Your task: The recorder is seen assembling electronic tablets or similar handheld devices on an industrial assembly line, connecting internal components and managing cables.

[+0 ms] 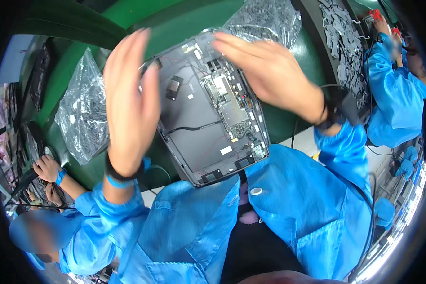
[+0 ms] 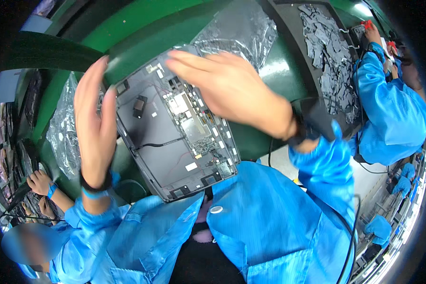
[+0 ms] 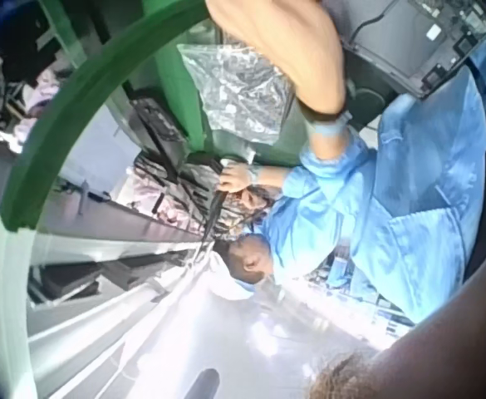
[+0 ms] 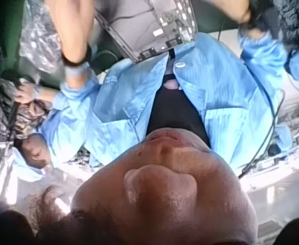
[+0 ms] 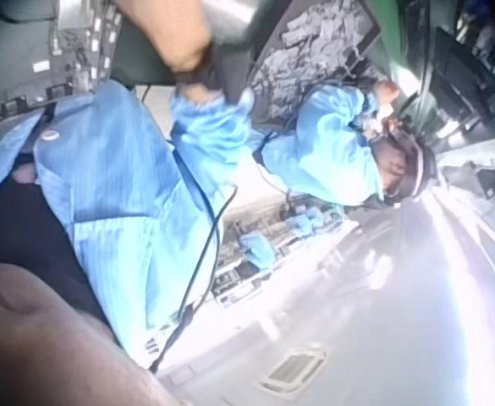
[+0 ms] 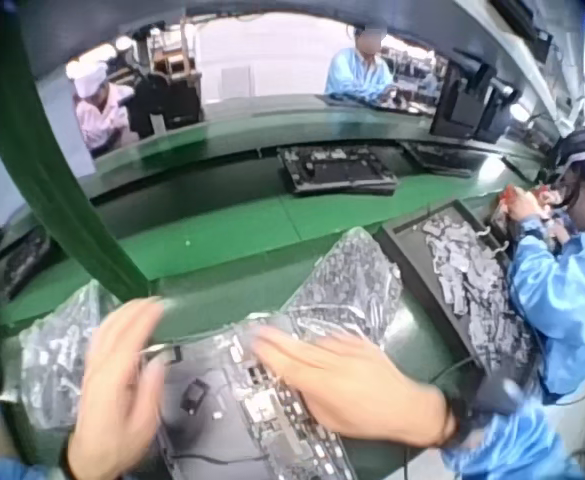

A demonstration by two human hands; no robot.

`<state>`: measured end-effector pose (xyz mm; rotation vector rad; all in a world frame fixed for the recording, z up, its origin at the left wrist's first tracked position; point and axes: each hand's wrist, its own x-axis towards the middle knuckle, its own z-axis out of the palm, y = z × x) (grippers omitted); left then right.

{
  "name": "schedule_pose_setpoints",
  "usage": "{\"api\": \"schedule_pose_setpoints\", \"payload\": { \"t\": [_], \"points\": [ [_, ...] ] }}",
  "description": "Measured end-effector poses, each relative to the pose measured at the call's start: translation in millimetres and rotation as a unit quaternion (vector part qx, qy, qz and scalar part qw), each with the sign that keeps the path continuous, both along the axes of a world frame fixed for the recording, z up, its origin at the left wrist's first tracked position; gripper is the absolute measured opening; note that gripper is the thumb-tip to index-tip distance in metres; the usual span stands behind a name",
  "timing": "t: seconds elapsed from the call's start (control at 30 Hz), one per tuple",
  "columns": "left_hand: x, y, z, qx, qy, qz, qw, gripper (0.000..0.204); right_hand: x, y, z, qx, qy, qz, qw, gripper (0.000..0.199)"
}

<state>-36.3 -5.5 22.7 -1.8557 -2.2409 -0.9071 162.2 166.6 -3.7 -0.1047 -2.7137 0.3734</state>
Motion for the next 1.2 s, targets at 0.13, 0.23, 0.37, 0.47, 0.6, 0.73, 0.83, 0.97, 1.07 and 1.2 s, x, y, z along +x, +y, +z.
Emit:
{"api": "schedule_pose_setpoints", "payload": {
  "t": [0.13, 0.23, 0.37, 0.47, 0.6, 0.73, 0.83, 0.97, 1.07, 1.2],
  "points": [
    [40, -77, -53, -0.077, -0.185, 0.110, 0.974, 0.050, 68, -48, -12, -0.096, 0.002, -0.190, 0.977, 0.045],
    [73, -98, -46, -0.146, -0.237, 0.115, 0.954, 0.048, 69, -80, -23, -0.183, -0.085, -0.190, 0.961, 0.048],
    [81, -97, -50, -0.072, -0.259, 0.135, 0.954, 0.045, 65, -84, -32, -0.225, -0.053, -0.190, 0.954, 0.043],
    [84, -87, -41, 0.033, -0.484, 0.131, 0.864, 0.043, 66, -89, -29, -0.266, -0.029, -0.198, 0.943, 0.045],
    [76, -76, -30, 0.116, -0.647, 0.123, 0.744, 0.042, 64, -82, -18, -0.413, 0.017, -0.122, 0.903, 0.060],
    [62, -48, -17, 0.120, -0.674, 0.124, 0.718, 0.048, 38, -52, 5, -0.646, 0.145, -0.083, 0.745, 0.064],
    [53, -20, -21, 0.202, -0.665, 0.052, 0.718, 0.053, 0, 8, 15, -0.679, 0.153, -0.118, 0.708, 0.056],
    [42, -20, -39, 0.182, -0.651, 0.045, 0.736, 0.049, -79, 105, 12, -0.669, 0.117, -0.086, 0.729, 0.045],
    [41, -22, -46, 0.159, -0.666, 0.036, 0.728, 0.043, -155, 159, -16, -0.698, 0.101, -0.116, 0.699, 0.035],
    [42, -23, -51, 0.135, -0.654, 0.019, 0.744, 0.036, -231, 179, -53, -0.691, 0.122, -0.086, 0.707, 0.029]
  ]
}}
